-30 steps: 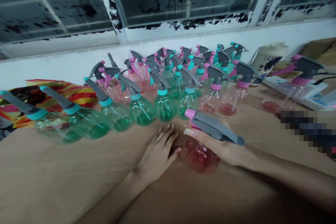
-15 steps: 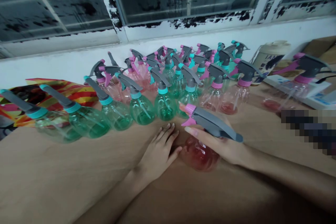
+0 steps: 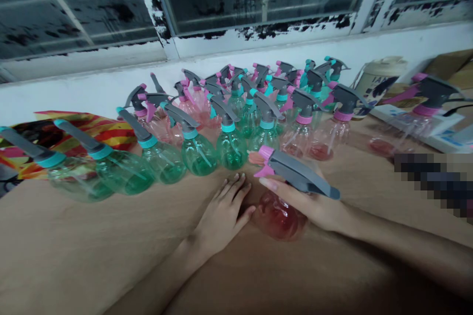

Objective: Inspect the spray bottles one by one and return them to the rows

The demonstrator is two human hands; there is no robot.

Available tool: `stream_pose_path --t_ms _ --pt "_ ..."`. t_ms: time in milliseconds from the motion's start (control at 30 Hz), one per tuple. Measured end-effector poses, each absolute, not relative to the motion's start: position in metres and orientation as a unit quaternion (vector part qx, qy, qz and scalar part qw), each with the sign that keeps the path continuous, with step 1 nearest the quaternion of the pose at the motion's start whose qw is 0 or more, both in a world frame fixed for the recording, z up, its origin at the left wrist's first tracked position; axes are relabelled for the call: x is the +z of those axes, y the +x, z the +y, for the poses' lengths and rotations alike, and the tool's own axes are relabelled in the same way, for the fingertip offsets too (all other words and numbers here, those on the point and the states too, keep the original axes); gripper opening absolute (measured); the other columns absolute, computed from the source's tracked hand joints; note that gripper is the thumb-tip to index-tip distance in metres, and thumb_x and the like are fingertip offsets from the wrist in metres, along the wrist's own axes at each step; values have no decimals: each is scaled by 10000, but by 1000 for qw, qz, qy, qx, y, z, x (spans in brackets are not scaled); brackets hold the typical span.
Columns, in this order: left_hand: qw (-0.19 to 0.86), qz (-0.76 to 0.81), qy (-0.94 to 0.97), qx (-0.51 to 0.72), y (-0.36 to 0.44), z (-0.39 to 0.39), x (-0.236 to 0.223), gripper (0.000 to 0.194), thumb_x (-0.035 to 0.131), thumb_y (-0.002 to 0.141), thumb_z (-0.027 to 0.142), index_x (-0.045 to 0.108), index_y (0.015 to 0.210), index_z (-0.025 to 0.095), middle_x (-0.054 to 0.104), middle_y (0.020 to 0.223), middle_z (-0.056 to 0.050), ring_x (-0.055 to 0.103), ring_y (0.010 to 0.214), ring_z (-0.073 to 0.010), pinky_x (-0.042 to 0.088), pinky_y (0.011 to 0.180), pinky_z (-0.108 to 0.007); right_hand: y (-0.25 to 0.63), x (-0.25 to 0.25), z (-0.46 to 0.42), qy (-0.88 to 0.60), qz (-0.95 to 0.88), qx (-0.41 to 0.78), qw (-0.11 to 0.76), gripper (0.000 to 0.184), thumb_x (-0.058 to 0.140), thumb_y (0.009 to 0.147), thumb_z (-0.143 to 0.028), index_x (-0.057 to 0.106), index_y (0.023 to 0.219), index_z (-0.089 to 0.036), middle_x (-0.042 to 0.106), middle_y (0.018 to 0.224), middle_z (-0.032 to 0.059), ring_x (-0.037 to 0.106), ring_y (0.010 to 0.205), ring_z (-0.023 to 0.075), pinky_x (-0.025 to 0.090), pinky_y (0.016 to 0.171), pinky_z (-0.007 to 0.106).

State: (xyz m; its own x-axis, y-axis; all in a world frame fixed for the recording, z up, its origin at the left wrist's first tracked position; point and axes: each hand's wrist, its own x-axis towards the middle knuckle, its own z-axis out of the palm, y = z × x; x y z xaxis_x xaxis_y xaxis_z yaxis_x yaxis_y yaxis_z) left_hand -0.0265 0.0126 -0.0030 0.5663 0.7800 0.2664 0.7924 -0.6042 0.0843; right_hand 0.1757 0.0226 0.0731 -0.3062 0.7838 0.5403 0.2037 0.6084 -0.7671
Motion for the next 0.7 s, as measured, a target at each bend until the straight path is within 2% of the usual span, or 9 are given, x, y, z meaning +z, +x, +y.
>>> stream_pose_path --t_ms 133,267,500,700 --pt "23 -444 -886 -133 -26 13 -2 416 427 981 356 473 1293 84 501 1358 -176 390 1317 -296 372 1045 -481 176 74 22 -329 -750 307 485 58 600 827 -280 639 813 -239 664 769 -1 632 666 151 533 638 282" --pt "32 -444 -886 -129 -27 13 -2 411 418 986 362 470 1292 93 490 1368 -172 388 1318 -293 367 1048 -482 176 75 22 -318 -746 309 496 71 609 813 -243 654 866 -227 708 867 11 674 787 170 543 709 287" --pt "31 -446 -886 -125 -27 13 -3 397 441 979 360 468 1291 117 476 1384 -158 389 1320 -291 366 1050 -472 175 73 22 -322 -742 327 489 83 603 826 -267 644 892 -236 698 890 14 676 838 186 550 737 322" --pt "25 -450 -883 -130 -26 12 -1 427 446 978 359 439 1314 96 445 1412 -167 398 1313 -289 376 1043 -466 174 76 23 -319 -743 332 486 110 621 829 -337 622 792 -233 657 758 -12 637 684 153 516 631 289"
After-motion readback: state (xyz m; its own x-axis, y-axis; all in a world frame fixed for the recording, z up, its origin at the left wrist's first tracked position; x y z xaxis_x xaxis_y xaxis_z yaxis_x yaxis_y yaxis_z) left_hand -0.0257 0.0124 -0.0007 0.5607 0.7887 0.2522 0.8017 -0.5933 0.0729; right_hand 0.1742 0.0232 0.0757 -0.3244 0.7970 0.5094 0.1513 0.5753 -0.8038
